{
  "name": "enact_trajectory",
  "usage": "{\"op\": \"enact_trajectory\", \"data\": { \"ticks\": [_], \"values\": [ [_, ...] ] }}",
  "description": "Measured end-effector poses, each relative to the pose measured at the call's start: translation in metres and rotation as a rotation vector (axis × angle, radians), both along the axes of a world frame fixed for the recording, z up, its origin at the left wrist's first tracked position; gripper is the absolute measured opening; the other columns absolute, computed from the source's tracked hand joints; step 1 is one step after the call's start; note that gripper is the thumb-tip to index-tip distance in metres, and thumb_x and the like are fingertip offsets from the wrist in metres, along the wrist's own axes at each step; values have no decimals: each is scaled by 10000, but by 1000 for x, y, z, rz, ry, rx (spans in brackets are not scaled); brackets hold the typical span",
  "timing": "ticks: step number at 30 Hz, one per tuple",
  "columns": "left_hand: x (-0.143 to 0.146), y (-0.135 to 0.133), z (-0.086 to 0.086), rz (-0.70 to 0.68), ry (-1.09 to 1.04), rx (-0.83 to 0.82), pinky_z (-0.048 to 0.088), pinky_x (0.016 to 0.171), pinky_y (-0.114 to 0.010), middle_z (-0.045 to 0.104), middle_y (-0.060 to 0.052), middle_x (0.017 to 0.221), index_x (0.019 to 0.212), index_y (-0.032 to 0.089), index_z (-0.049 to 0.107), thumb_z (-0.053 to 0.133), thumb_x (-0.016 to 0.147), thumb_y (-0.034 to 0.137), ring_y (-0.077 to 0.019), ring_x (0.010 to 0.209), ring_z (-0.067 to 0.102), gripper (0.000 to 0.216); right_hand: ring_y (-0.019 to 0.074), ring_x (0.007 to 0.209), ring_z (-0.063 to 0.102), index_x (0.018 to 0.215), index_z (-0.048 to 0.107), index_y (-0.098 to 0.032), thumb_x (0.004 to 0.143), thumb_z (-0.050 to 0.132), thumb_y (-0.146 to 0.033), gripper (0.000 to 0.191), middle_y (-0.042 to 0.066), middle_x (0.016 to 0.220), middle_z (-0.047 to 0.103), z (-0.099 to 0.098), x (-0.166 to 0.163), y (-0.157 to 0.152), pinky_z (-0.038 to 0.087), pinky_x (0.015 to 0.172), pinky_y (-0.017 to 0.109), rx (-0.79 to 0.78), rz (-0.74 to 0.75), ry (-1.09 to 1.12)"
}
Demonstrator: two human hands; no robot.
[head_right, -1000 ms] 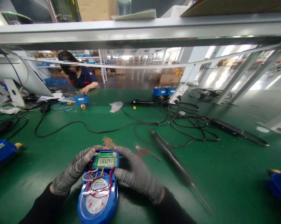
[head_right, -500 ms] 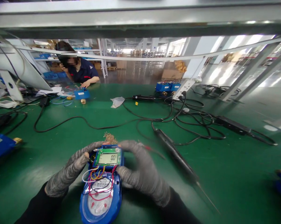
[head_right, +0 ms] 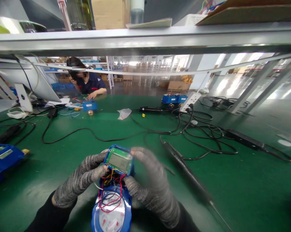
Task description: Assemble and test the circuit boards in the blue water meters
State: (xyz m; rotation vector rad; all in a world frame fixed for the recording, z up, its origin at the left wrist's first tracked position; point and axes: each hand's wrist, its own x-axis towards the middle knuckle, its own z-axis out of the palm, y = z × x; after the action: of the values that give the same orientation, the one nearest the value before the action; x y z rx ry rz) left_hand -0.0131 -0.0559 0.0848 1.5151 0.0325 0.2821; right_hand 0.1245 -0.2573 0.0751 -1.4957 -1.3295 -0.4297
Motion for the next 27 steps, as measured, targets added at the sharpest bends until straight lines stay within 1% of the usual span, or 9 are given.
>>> {"op": "enact_trajectory", "data": {
  "ticks": [3,7,10,12,14,19,21,25,27],
  "values": [
    [2,0,-2,-97,-29,-56,440,1115,-427,640,-79,1324,1282,234,667,704,881,321,-293,1241,588,412,289,1199,530,1373,495,-228,867,692,-197,544,108,1312,539,-9,2,2,464,1014,441,14,11,44],
    [0,2,-10,-48,-34,-139,478,1070,-388,666,-89,1281,1255,227,687,667,913,316,-282,1229,600,354,319,1210,518,1372,500,-253,869,706,-211,545,118,1320,521,-19,2,2,471,1017,495,12,84,171],
    [1,0,-5,-155,-39,-131,486,1054,-398,682,-102,1250,1240,204,699,678,901,299,-293,1189,625,353,334,1224,513,1377,500,-274,881,705,-221,540,120,1335,507,-23,0,2,486,1012,516,17,140,273],
    [3,-2,-1,-178,-67,-106,463,1082,-412,659,-100,1289,1234,205,703,687,890,297,-301,1224,600,356,328,1208,531,1370,508,-289,877,722,-227,541,112,1328,515,-26,-2,2,503,999,501,26,156,330],
    [5,-5,-2,-132,-98,-57,422,1123,-432,642,-92,1316,1199,216,721,706,874,304,-307,1272,563,337,319,1178,557,1353,522,-293,872,740,-242,531,107,1310,533,-28,-3,3,519,982,481,30,165,386],
    [7,-9,-14,100,-134,106,282,1204,-493,648,-79,1304,1049,233,775,758,827,323,-317,1350,482,241,337,1151,578,1351,533,-277,872,753,-294,527,124,1281,570,-33,-3,2,494,999,523,41,133,439],
    [7,-10,-15,107,-135,114,263,1214,-489,627,-77,1334,1045,231,775,751,832,327,-313,1368,460,235,345,1159,575,1358,531,-278,877,749,-308,529,128,1291,567,-33,-3,1,482,1007,536,52,121,428],
    [5,-12,-11,-31,-126,-7,383,1141,-452,635,-90,1315,1112,223,754,734,850,342,-309,1286,538,289,335,1152,579,1351,532,-283,884,733,-287,508,122,1285,568,-31,-5,0,473,1019,540,43,87,362],
    [5,-12,-10,-60,-107,-52,438,1082,-437,659,-96,1270,1103,218,756,728,855,345,-308,1228,579,280,329,1159,574,1355,525,-287,876,730,-258,523,117,1291,560,-31,-5,-1,479,1016,525,32,75,331]
  ]
}}
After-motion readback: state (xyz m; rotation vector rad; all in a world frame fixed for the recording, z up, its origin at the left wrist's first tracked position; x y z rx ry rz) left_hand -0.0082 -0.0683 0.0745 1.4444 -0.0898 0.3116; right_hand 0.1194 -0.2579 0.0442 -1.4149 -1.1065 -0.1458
